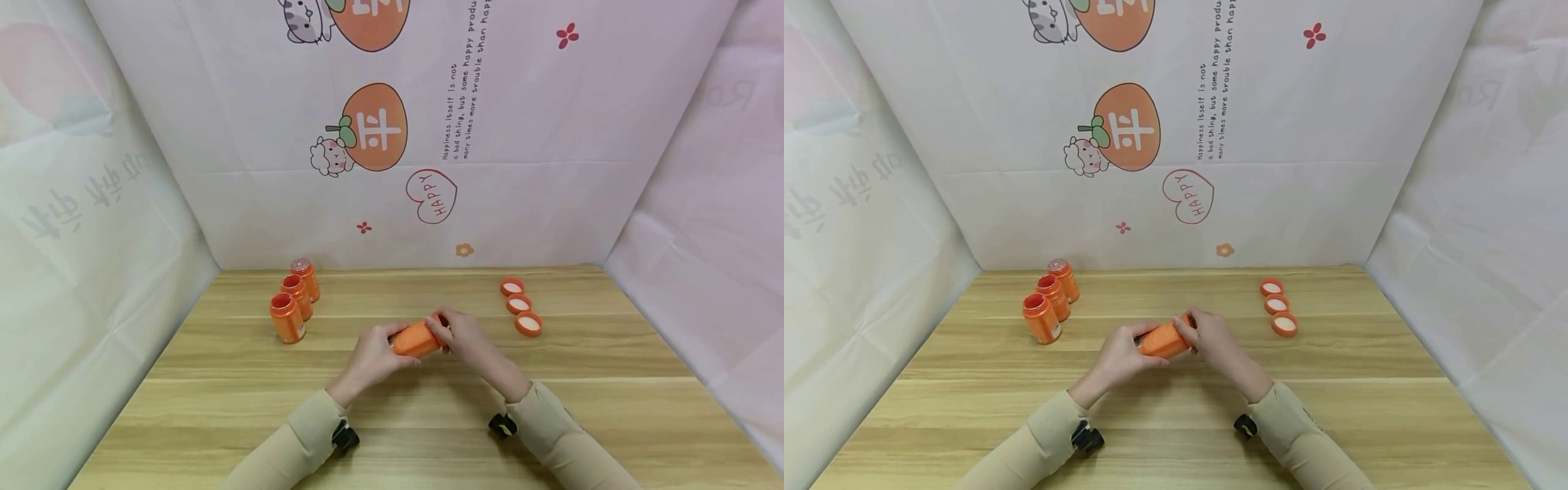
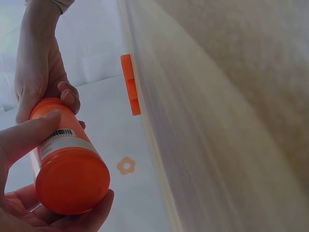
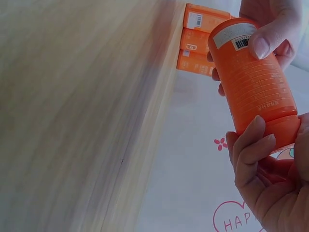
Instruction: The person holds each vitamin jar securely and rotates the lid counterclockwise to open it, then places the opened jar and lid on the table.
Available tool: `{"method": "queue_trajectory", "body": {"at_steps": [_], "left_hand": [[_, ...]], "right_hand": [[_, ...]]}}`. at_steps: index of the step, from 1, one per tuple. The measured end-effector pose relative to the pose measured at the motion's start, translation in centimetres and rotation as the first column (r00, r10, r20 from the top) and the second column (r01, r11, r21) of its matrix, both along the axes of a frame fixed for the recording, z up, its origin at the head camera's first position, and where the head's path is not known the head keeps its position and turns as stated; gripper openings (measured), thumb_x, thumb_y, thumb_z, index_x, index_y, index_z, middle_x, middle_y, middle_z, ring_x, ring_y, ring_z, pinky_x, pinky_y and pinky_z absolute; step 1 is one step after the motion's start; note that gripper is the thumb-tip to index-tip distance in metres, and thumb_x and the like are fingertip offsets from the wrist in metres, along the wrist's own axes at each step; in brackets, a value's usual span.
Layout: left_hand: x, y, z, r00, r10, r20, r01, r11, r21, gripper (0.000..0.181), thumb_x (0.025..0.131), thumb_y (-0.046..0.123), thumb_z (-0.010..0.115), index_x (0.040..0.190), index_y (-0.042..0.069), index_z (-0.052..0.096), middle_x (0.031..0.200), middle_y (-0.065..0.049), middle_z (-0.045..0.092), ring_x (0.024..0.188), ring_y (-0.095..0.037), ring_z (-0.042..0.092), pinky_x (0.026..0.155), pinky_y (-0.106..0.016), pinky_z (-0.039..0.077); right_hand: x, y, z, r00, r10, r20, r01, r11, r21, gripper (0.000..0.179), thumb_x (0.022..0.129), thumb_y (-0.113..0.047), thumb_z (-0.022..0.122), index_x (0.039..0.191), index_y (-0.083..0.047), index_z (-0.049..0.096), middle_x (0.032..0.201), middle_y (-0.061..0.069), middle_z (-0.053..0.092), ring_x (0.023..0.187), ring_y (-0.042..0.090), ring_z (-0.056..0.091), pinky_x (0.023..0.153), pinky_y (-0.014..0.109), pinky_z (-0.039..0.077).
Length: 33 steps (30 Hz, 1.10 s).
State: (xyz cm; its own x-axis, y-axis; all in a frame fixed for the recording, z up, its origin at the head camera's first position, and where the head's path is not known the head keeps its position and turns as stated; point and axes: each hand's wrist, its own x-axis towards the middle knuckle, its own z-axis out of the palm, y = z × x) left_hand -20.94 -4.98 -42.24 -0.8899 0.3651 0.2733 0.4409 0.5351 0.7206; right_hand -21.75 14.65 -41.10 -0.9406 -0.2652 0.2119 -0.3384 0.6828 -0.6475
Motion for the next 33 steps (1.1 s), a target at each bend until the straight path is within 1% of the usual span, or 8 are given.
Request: {"method": "queue_trajectory", "body": {"at_steps": [7, 15, 21, 25, 27, 29, 32, 33], "left_hand": [[-0.09, 0.09, 0.11, 1.0, 0.006, 0.026, -0.006, 1.0, -0.002, 0.056, 0.064, 0.025, 0.087, 0.115, 0.01, 0.068, 0.105, -0.002, 0.07, 0.087, -0.013, 0.061, 0.074, -0.031, 0.049], [-0.21, 0.18, 0.23, 0.998, -0.004, 0.069, 0.004, 1.0, -0.001, 0.057, 0.064, 0.023, 0.087, 0.116, 0.009, 0.068, 0.103, -0.003, 0.071, 0.083, -0.013, 0.06, 0.072, -0.031, 0.048], [-0.34, 0.22, 0.22, 0.996, -0.003, 0.09, 0.003, 1.0, -0.003, 0.059, 0.062, 0.025, 0.088, 0.116, 0.009, 0.068, 0.103, -0.003, 0.071, 0.083, -0.013, 0.06, 0.072, -0.031, 0.049], [-0.51, 0.23, 0.14, 0.994, -0.007, 0.106, 0.008, 1.0, -0.001, 0.058, 0.063, 0.022, 0.087, 0.116, 0.009, 0.068, 0.103, -0.003, 0.071, 0.083, -0.013, 0.06, 0.071, -0.031, 0.049], [-0.67, 0.2, 0.04, 0.992, -0.022, 0.126, 0.02, 1.0, 0.015, 0.057, 0.063, 0.022, 0.087, 0.115, 0.009, 0.068, 0.101, -0.003, 0.071, 0.081, -0.013, 0.06, 0.07, -0.03, 0.049], [-0.76, 0.13, -0.03, 0.986, -0.036, 0.161, 0.031, 0.999, 0.036, 0.057, 0.063, 0.022, 0.087, 0.115, 0.009, 0.069, 0.098, -0.002, 0.071, 0.08, -0.013, 0.06, 0.068, -0.029, 0.049], [-0.82, 0.02, -0.06, 0.976, -0.049, 0.211, 0.036, 0.997, 0.068, 0.056, 0.063, 0.024, 0.087, 0.114, 0.01, 0.069, 0.096, -0.001, 0.071, 0.078, -0.013, 0.059, 0.066, -0.029, 0.049], [-0.84, 0.01, -0.04, 0.975, -0.05, 0.217, 0.036, 0.997, 0.071, 0.056, 0.063, 0.024, 0.087, 0.114, 0.01, 0.069, 0.095, -0.001, 0.071, 0.078, -0.013, 0.059, 0.066, -0.029, 0.049]], "right_hand": [[0.06, 0.06, 0.16, 1.0, 0.001, 0.011, -0.001, 1.0, 0.028, 0.038, 0.096, -0.043, 0.049, 0.098, -0.006, 0.061, 0.064, 0.0, 0.054, 0.051, 0.013, 0.054, 0.049, 0.024, 0.044], [-0.07, 0.31, -0.15, 0.999, 0.014, -0.03, -0.012, 0.997, 0.076, 0.037, 0.097, -0.042, 0.048, 0.095, -0.007, 0.061, 0.06, -0.002, 0.053, 0.049, 0.012, 0.054, 0.048, 0.022, 0.043], [-0.11, 0.39, -0.31, 0.999, 0.02, -0.035, -0.017, 0.998, 0.063, 0.036, 0.097, -0.041, 0.048, 0.094, -0.007, 0.061, 0.059, -0.002, 0.053, 0.049, 0.015, 0.055, 0.048, 0.022, 0.043], [-0.24, 0.52, -0.61, 0.998, 0.032, -0.058, -0.028, 0.998, 0.06, 0.036, 0.098, -0.04, 0.048, 0.093, -0.007, 0.061, 0.058, -0.003, 0.052, 0.048, 0.012, 0.053, 0.047, 0.021, 0.042], [-0.27, 0.6, -0.7, 0.996, 0.044, -0.078, -0.039, 0.998, 0.058, 0.034, 0.098, -0.039, 0.048, 0.094, -0.007, 0.061, 0.059, -0.003, 0.052, 0.047, 0.01, 0.051, 0.046, 0.021, 0.042], [-0.3, 0.67, -0.75, 0.993, 0.058, -0.103, -0.052, 0.997, 0.06, 0.032, 0.098, -0.037, 0.049, 0.096, -0.007, 0.061, 0.061, -0.004, 0.052, 0.047, 0.007, 0.049, 0.046, 0.021, 0.042], [-0.34, 0.75, -0.72, 0.987, 0.079, -0.141, -0.07, 0.995, 0.07, 0.03, 0.098, -0.035, 0.05, 0.098, -0.007, 0.061, 0.064, -0.004, 0.053, 0.048, 0.004, 0.047, 0.046, 0.02, 0.042], [-0.37, 0.79, -0.74, 0.985, 0.085, -0.153, -0.074, 0.994, 0.077, 0.029, 0.098, -0.034, 0.05, 0.099, -0.007, 0.061, 0.065, -0.004, 0.053, 0.049, 0.003, 0.047, 0.046, 0.02, 0.041]]}}
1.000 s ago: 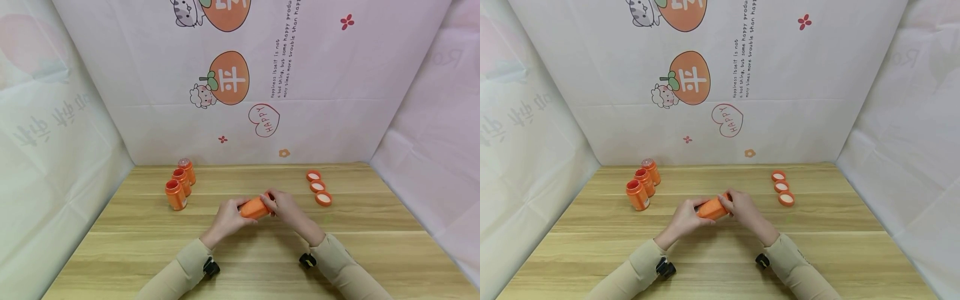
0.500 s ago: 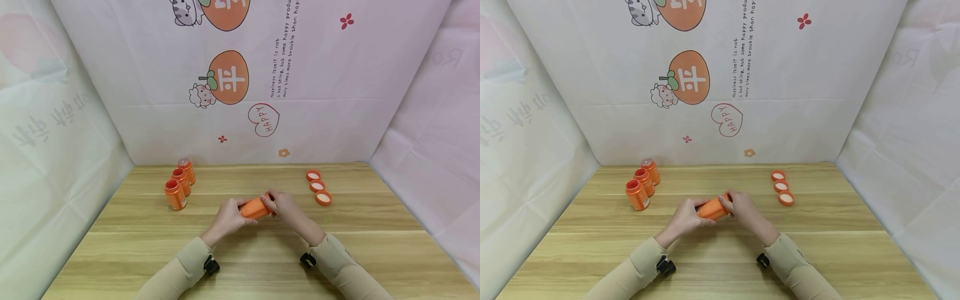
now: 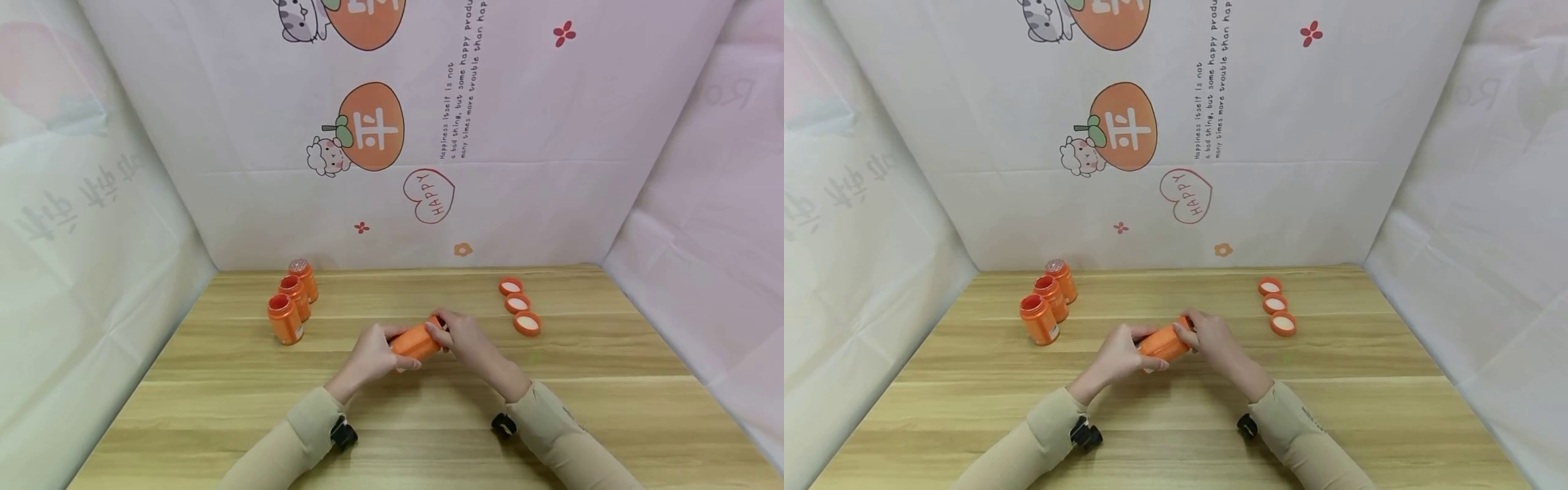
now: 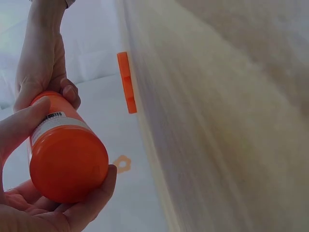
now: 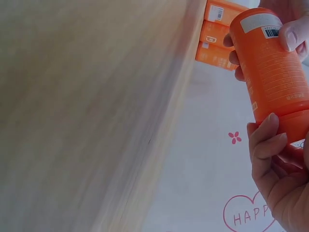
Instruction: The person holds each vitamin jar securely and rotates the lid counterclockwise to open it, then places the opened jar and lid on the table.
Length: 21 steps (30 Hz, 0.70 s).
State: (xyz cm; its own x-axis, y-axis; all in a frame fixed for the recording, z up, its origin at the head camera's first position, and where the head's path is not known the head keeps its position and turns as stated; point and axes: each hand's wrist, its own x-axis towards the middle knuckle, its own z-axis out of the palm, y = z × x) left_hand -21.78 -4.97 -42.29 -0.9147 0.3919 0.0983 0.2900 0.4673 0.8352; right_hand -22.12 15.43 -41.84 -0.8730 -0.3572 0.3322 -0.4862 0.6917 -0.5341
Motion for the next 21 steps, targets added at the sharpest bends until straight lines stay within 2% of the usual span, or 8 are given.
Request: {"method": "queue_trajectory", "body": {"at_steps": [5, 9, 12, 16, 18, 21], "left_hand": [[-0.1, -0.2, 0.2, 1.0, 0.002, -0.016, -0.003, 1.0, -0.024, 0.056, 0.063, 0.027, 0.087, 0.114, 0.011, 0.069, 0.096, 0.0, 0.07, 0.078, -0.012, 0.059, 0.067, -0.03, 0.048], [-0.2, -0.3, 0.4, 1.0, -0.018, -0.021, 0.018, 1.0, -0.024, 0.052, 0.063, 0.028, 0.086, 0.11, 0.013, 0.071, 0.092, 0.003, 0.07, 0.076, -0.012, 0.059, 0.066, -0.03, 0.048], [-0.3, -0.5, 0.4, 0.999, -0.033, -0.011, 0.032, 0.999, -0.019, 0.05, 0.063, 0.029, 0.085, 0.109, 0.014, 0.071, 0.089, 0.003, 0.07, 0.075, -0.012, 0.059, 0.065, -0.03, 0.048], [-0.4, -0.7, 0.5, 0.999, -0.04, 0.012, 0.04, 0.999, -0.028, 0.051, 0.064, 0.031, 0.084, 0.11, 0.013, 0.07, 0.09, 0.003, 0.069, 0.075, -0.013, 0.059, 0.065, -0.031, 0.048], [-0.4, -0.7, 0.6, 0.999, -0.041, 0.019, 0.042, 0.999, -0.032, 0.052, 0.065, 0.032, 0.083, 0.111, 0.013, 0.07, 0.091, 0.003, 0.069, 0.076, -0.013, 0.059, 0.065, -0.031, 0.048], [-0.4, -0.6, 0.7, 0.999, -0.039, 0.015, 0.039, 0.999, -0.035, 0.051, 0.065, 0.032, 0.083, 0.111, 0.013, 0.07, 0.091, 0.003, 0.069, 0.076, -0.013, 0.058, 0.065, -0.031, 0.048]], "right_hand": [[-0.1, 0.0, 0.1, 1.0, 0.027, -0.01, -0.027, 1.0, 0.001, 0.028, 0.098, -0.031, 0.051, 0.101, -0.005, 0.061, 0.068, -0.003, 0.054, 0.05, 0.001, 0.046, 0.046, 0.019, 0.042], [-0.2, 0.2, 0.1, 0.999, 0.046, -0.025, -0.047, 0.999, -0.008, 0.027, 0.098, -0.03, 0.052, 0.104, -0.004, 0.061, 0.076, 0.0, 0.056, 0.055, 0.004, 0.048, 0.049, 0.019, 0.043], [-0.3, 0.4, -0.1, 0.993, 0.079, -0.087, -0.08, 0.997, -0.009, 0.024, 0.096, -0.026, 0.054, 0.105, -0.005, 0.06, 0.08, 0.001, 0.056, 0.06, 0.007, 0.05, 0.052, 0.019, 0.044], [-0.5, 0.7, -0.5, 0.973, 0.15, -0.176, -0.154, 0.988, -0.011, 0.021, 0.094, -0.02, 0.058, 0.107, -0.004, 0.058, 0.084, 0.004, 0.06, 0.066, 0.011, 0.057, 0.058, 0.019, 0.048], [-0.6, 0.9, -0.6, 0.968, 0.178, -0.179, -0.187, 0.982, -0.031, 0.022, 0.094, -0.019, 0.058, 0.109, -0.004, 0.057, 0.086, 0.005, 0.061, 0.07, 0.014, 0.061, 0.061, 0.021, 0.051], [-0.6, 1.1, -0.6, 0.97, 0.202, -0.136, -0.213, 0.974, -0.076, 0.023, 0.095, -0.02, 0.056, 0.112, -0.005, 0.057, 0.091, 0.005, 0.062, 0.075, 0.016, 0.062, 0.065, 0.026, 0.053]]}}
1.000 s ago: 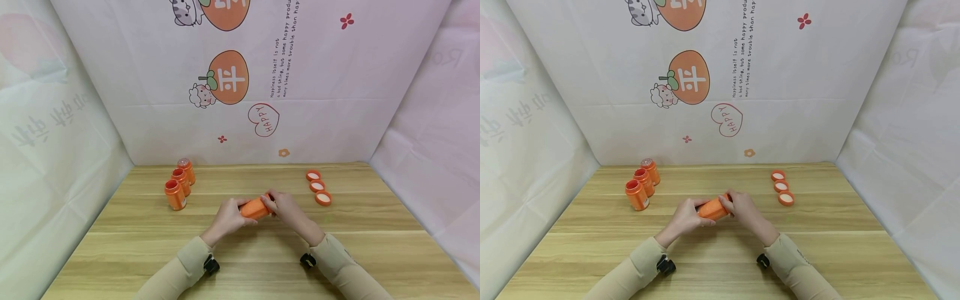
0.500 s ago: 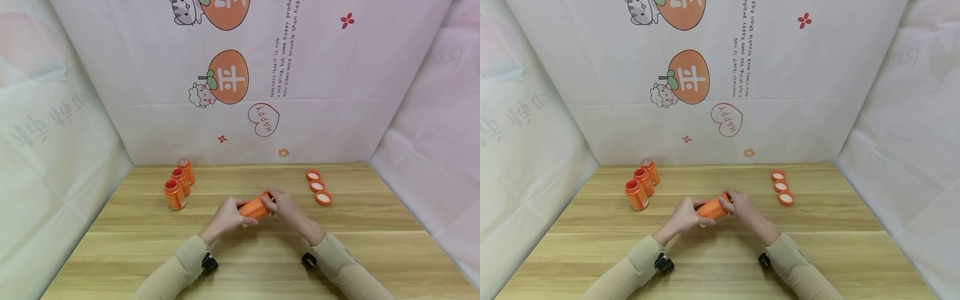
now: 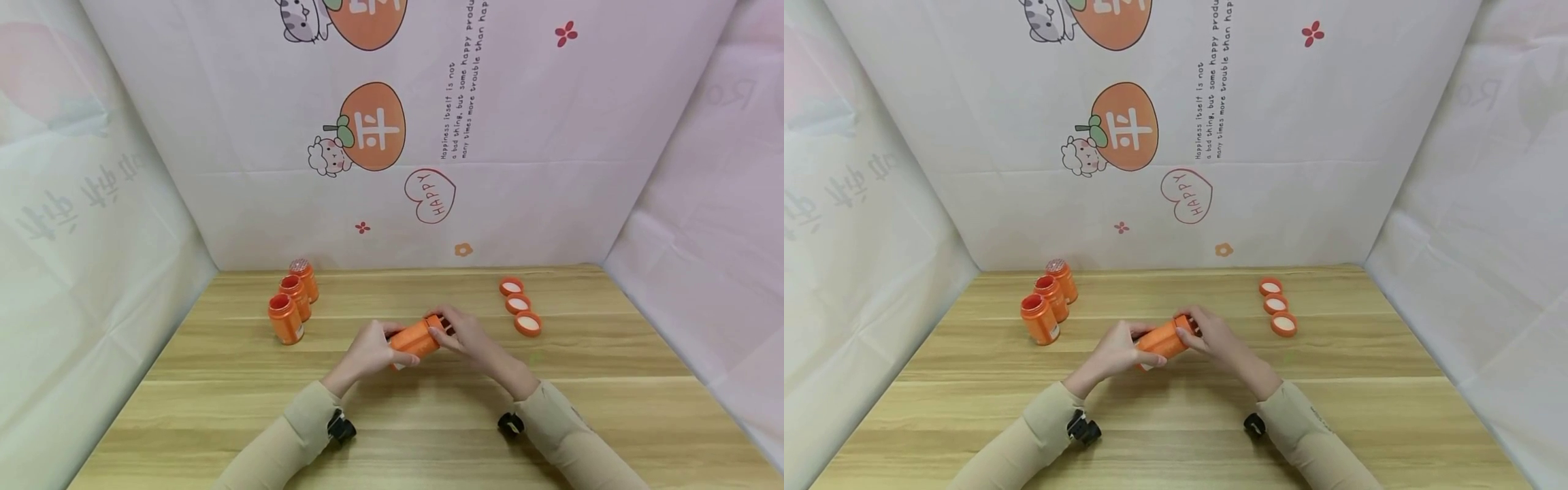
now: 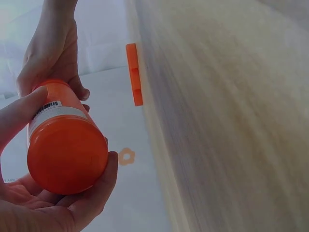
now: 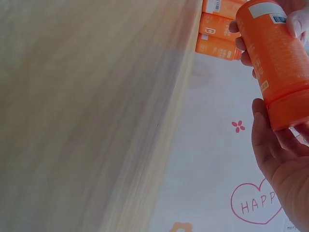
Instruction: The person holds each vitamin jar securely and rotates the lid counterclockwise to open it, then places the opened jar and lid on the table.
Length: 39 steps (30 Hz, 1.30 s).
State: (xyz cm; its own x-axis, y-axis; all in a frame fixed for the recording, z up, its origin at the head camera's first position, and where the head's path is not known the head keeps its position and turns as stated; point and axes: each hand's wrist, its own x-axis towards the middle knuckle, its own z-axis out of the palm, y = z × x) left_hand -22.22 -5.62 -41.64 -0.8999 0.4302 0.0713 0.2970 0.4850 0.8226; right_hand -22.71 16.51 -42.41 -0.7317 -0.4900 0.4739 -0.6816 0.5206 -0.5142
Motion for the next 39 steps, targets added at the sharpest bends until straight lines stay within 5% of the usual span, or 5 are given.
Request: {"method": "queue_trajectory", "body": {"at_steps": [12, 23, 26, 34, 39], "left_hand": [[0.4, 0.3, -0.2, 0.998, 0.026, -0.053, -0.026, 1.0, -0.008, 0.053, 0.063, 0.027, 0.085, 0.111, 0.011, 0.07, 0.094, 0.001, 0.069, 0.077, -0.013, 0.057, 0.067, -0.03, 0.047], [0.7, 0.7, -0.2, 0.995, 0.053, -0.084, -0.055, 0.998, -0.015, 0.059, 0.062, 0.026, 0.087, 0.116, 0.01, 0.067, 0.1, -0.002, 0.069, 0.08, -0.013, 0.058, 0.07, -0.031, 0.047], [0.7, 0.7, -0.2, 0.992, 0.056, -0.109, -0.057, 0.998, -0.007, 0.059, 0.063, 0.025, 0.087, 0.116, 0.01, 0.067, 0.101, -0.002, 0.069, 0.082, -0.013, 0.059, 0.07, -0.031, 0.048], [0.9, 0.8, -0.1, 0.983, 0.075, -0.169, -0.076, 0.997, -0.002, 0.058, 0.063, 0.018, 0.086, 0.117, 0.009, 0.066, 0.103, -0.004, 0.069, 0.084, -0.014, 0.059, 0.072, -0.032, 0.048], [1.1, 0.9, -0.1, 0.979, 0.088, -0.182, -0.091, 0.996, -0.009, 0.057, 0.063, 0.016, 0.086, 0.116, 0.009, 0.067, 0.104, -0.003, 0.069, 0.085, -0.015, 0.059, 0.074, -0.032, 0.048]], "right_hand": [[0.6, 0.0, 0.7, 0.976, -0.075, 0.203, 0.092, 0.993, -0.074, 0.028, 0.101, -0.031, 0.042, 0.12, -0.018, 0.059, 0.118, 0.0, 0.064, 0.097, 0.016, 0.062, 0.079, 0.03, 0.052], [0.3, -0.1, 0.9, 0.943, -0.102, 0.316, 0.144, 0.983, -0.112, 0.033, 0.101, -0.033, 0.041, 0.124, -0.014, 0.057, 0.119, 0.008, 0.064, 0.101, 0.022, 0.061, 0.081, 0.036, 0.05], [0.5, -0.1, 1.2, 0.915, -0.125, 0.383, 0.172, 0.981, -0.091, 0.036, 0.101, -0.036, 0.042, 0.125, -0.013, 0.056, 0.117, 0.01, 0.063, 0.096, 0.021, 0.061, 0.076, 0.034, 0.051], [0.8, -0.1, 1.7, 0.786, -0.178, 0.592, 0.254, 0.966, -0.047, 0.05, 0.099, -0.047, 0.041, 0.124, -0.005, 0.054, 0.11, 0.015, 0.062, 0.088, 0.022, 0.063, 0.075, 0.044, 0.054], [0.8, 0.2, 1.6, 0.724, -0.171, 0.668, 0.256, 0.966, -0.029, 0.058, 0.096, -0.054, 0.04, 0.119, -0.002, 0.055, 0.099, 0.013, 0.064, 0.085, 0.03, 0.066, 0.075, 0.044, 0.055]]}}
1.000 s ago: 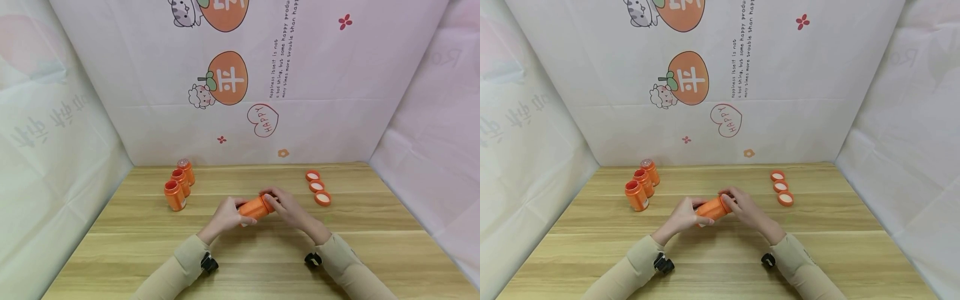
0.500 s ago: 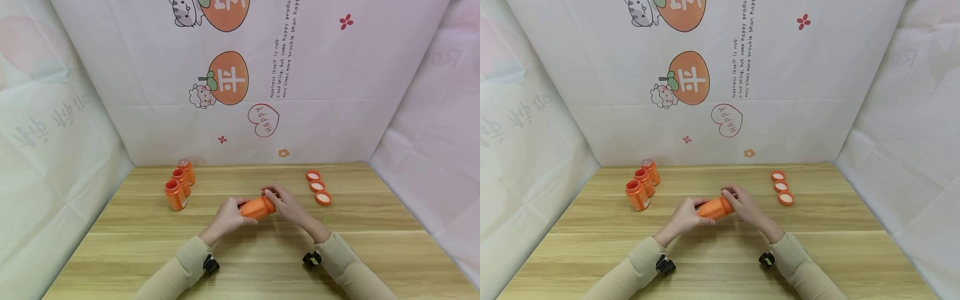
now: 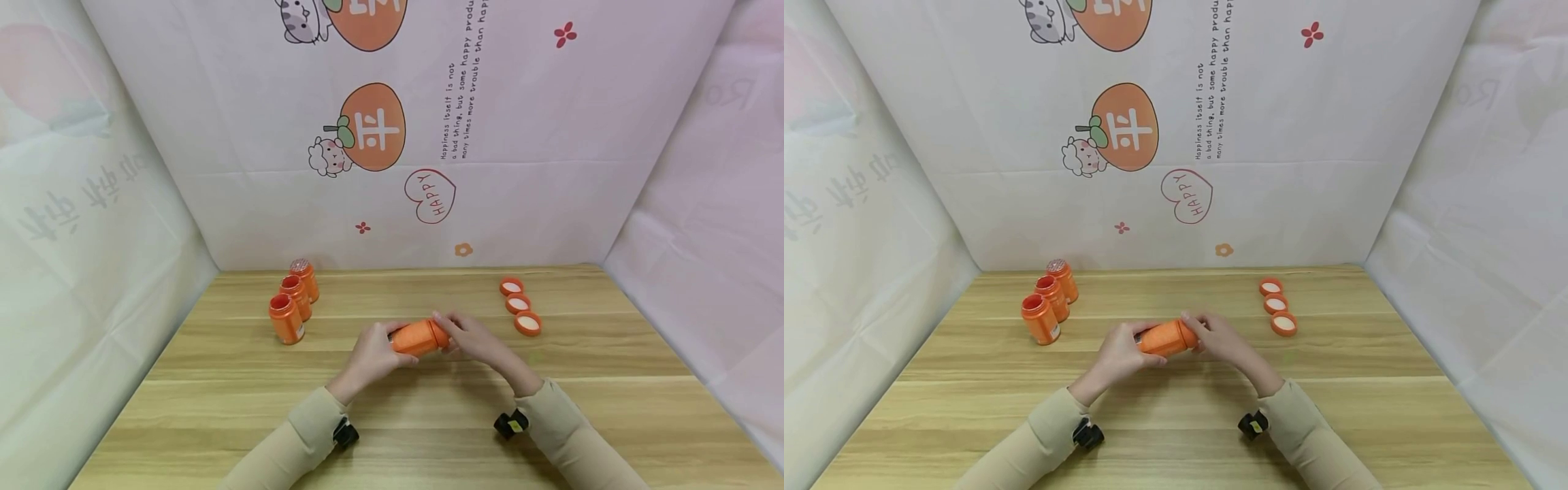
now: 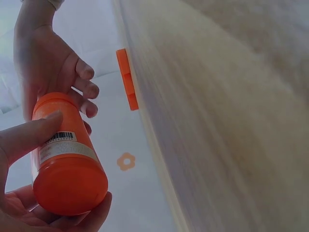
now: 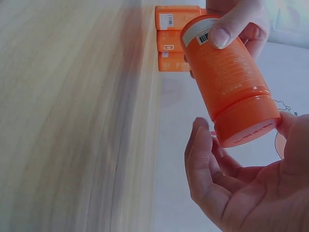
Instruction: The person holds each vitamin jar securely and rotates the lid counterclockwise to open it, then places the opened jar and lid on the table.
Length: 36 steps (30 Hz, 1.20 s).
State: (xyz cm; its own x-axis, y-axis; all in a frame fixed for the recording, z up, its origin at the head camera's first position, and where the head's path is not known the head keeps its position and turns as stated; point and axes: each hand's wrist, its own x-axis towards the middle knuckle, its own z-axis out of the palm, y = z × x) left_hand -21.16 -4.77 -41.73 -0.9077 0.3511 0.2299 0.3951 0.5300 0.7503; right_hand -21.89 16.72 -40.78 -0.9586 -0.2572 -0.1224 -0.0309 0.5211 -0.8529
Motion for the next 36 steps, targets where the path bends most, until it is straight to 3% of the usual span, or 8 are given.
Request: {"method": "queue_trajectory", "body": {"at_steps": [8, 15, 21, 27, 36], "left_hand": [[-0.1, -0.1, -0.3, 1.0, 0.005, -0.002, -0.005, 1.0, 0.002, 0.059, 0.062, 0.019, 0.086, 0.117, 0.011, 0.066, 0.105, -0.002, 0.069, 0.086, -0.014, 0.059, 0.074, -0.032, 0.048], [-0.2, -0.3, -0.4, 1.0, 0.0, -0.005, 0.0, 1.0, 0.013, 0.059, 0.062, 0.017, 0.086, 0.117, 0.011, 0.066, 0.107, -0.003, 0.069, 0.088, -0.015, 0.06, 0.076, -0.033, 0.048], [-0.2, -0.4, -0.4, 1.0, 0.001, 0.006, -0.001, 1.0, 0.013, 0.059, 0.063, 0.016, 0.086, 0.118, 0.011, 0.066, 0.108, -0.003, 0.069, 0.09, -0.016, 0.06, 0.078, -0.035, 0.048], [-0.2, -0.4, -0.6, 1.0, -0.004, -0.005, 0.004, 1.0, 0.006, 0.059, 0.063, 0.016, 0.087, 0.118, 0.012, 0.066, 0.108, -0.002, 0.069, 0.09, -0.015, 0.06, 0.078, -0.034, 0.048], [-0.2, -0.4, -0.7, 1.0, -0.021, -0.022, 0.021, 1.0, 0.023, 0.058, 0.061, 0.015, 0.088, 0.115, 0.011, 0.067, 0.107, -0.003, 0.069, 0.09, -0.015, 0.061, 0.077, -0.035, 0.049]], "right_hand": [[0.3, 0.3, 0.5, 0.998, 0.035, 0.046, -0.033, 0.998, -0.05, 0.058, 0.094, -0.054, 0.046, 0.118, -0.002, 0.054, 0.097, 0.012, 0.064, 0.089, 0.033, 0.065, 0.078, 0.046, 0.054], [0.2, 0.8, 0.4, 0.994, 0.103, 0.035, -0.1, 0.991, -0.094, 0.057, 0.093, -0.049, 0.052, 0.13, -0.006, 0.05, 0.113, 0.014, 0.06, 0.098, 0.029, 0.062, 0.082, 0.048, 0.053], [0.3, 1.4, 0.6, 0.98, 0.198, -0.006, -0.197, 0.976, -0.09, 0.056, 0.095, -0.041, 0.054, 0.139, -0.008, 0.043, 0.129, 0.021, 0.051, 0.104, 0.026, 0.061, 0.084, 0.05, 0.051], [0.2, 1.9, 1.0, 0.964, 0.264, -0.032, -0.266, 0.956, -0.123, 0.053, 0.094, -0.034, 0.058, 0.14, -0.011, 0.044, 0.133, 0.022, 0.049, 0.108, 0.03, 0.06, 0.087, 0.05, 0.05], [0.1, 2.4, 1.1, 0.937, 0.309, -0.162, -0.32, 0.946, -0.051, 0.052, 0.087, -0.025, 0.068, 0.134, -0.015, 0.048, 0.135, 0.009, 0.052, 0.121, 0.033, 0.052, 0.094, 0.045, 0.047]]}}
